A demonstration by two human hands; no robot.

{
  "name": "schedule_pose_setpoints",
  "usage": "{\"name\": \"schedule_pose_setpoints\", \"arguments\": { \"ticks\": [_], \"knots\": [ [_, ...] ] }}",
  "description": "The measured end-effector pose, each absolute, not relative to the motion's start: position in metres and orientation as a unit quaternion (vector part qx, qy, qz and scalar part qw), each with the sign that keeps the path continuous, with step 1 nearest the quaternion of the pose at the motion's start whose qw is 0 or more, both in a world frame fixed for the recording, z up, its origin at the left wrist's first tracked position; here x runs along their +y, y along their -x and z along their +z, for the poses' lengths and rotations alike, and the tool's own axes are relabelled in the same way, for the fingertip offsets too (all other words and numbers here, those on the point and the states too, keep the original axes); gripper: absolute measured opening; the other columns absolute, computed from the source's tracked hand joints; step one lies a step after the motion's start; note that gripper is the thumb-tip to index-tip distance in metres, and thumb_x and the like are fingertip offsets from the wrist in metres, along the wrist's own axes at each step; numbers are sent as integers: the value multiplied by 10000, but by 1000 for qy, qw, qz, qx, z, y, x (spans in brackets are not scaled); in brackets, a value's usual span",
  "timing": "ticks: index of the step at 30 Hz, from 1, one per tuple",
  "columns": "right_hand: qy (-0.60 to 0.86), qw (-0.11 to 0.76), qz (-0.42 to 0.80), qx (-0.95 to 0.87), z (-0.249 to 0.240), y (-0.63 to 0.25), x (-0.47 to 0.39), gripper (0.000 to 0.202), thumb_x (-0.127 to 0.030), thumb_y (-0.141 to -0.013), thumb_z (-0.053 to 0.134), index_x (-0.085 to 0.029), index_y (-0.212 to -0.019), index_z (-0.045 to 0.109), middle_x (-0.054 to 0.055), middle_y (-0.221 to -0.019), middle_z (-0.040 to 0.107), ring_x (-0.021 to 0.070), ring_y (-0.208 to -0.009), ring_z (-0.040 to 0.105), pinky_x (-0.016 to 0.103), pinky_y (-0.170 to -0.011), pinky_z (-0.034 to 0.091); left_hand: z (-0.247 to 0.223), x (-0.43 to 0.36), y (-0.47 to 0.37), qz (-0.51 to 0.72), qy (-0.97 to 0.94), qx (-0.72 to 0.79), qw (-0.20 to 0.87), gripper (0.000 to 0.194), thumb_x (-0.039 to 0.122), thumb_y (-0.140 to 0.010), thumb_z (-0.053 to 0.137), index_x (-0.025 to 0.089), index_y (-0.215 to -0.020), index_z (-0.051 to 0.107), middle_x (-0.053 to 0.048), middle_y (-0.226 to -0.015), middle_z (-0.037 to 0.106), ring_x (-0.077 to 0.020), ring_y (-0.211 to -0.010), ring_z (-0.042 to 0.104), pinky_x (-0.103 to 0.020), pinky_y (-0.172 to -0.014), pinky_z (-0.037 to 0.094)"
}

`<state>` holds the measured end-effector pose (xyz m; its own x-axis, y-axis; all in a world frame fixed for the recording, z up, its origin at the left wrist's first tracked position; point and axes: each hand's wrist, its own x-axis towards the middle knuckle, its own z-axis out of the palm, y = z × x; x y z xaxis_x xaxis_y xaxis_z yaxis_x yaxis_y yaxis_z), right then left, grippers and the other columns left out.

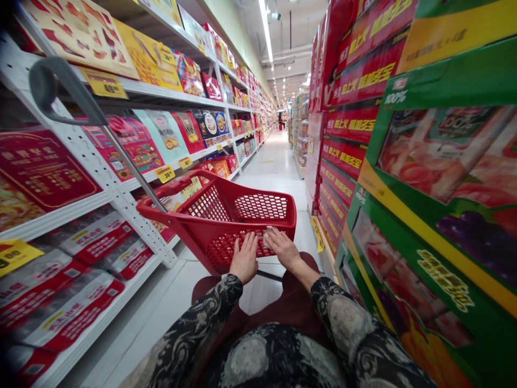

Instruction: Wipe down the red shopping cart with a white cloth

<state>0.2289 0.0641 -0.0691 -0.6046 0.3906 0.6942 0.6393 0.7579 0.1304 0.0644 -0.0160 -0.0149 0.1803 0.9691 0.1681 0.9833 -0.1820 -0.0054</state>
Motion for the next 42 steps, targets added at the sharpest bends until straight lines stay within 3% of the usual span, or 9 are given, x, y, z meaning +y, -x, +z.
{"name": "schedule_pose_setpoints", "arguments": {
  "ticks": [7,12,17,24,29,36,42],
  "knots": [
    [308,276,-138,-900,-102,-232,52,376,-81,-863,445,-174,-1211,552,123,-1316,508,211,-1281,394,436,-984,424,-23,-18,-75,-48,776,-628,38,641,138,-768,338,99,-1403,262,-105,-1504,187,-237,-1390,154,-535,-1117,95],
    [319,339,-127,-876,-75,-227,57,405,-70,-871,407,-175,-1243,529,121,-1345,476,212,-1328,312,452,-1019,383,-22,-15,-70,-58,769,-634,50,631,140,-777,317,75,-1402,255,-107,-1504,182,-235,-1391,150,-537,-1117,76],
    [319,361,-147,-864,-55,-219,69,392,-66,-877,393,-159,-1222,552,121,-1338,485,221,-1317,333,436,-1038,366,-15,-9,-65,-69,748,-656,72,641,146,-774,329,64,-1404,245,-120,-1506,172,-245,-1393,131,-540,-1117,58],
    [312,310,-135,-888,-87,-209,61,456,-45,-848,410,-168,-1276,504,115,-1337,486,218,-1300,364,441,-1032,372,-27,-10,-65,-68,752,-653,67,633,144,-781,311,89,-1408,245,-103,-1507,182,-229,-1393,136,-526,-1120,35],
    [282,288,-128,-906,-94,-201,53,422,-41,-842,407,-155,-1218,558,118,-1281,542,226,-1249,436,436,-987,421,-32,-9,-56,-69,742,-664,64,628,157,-785,322,98,-1406,257,-104,-1504,192,-242,-1391,145,-539,-1114,57],
    [283,360,-123,-881,-50,-173,61,404,-82,-887,393,-159,-1266,513,103,-1367,453,212,-1336,295,435,-1073,324,-20,-5,-34,-84,694,-710,80,661,133,-761,346,88,-1411,236,-137,-1501,191,-259,-1390,147,-545,-1109,75],
    [271,264,-112,-919,-81,-169,58,397,-63,-858,434,-134,-1235,537,122,-1326,497,243,-1276,398,434,-1006,407,-28,-14,-28,-69,700,-708,66,631,149,-780,329,68,-1402,255,-130,-1498,195,-256,-1385,165,-542,-1110,72]
  ]
}}
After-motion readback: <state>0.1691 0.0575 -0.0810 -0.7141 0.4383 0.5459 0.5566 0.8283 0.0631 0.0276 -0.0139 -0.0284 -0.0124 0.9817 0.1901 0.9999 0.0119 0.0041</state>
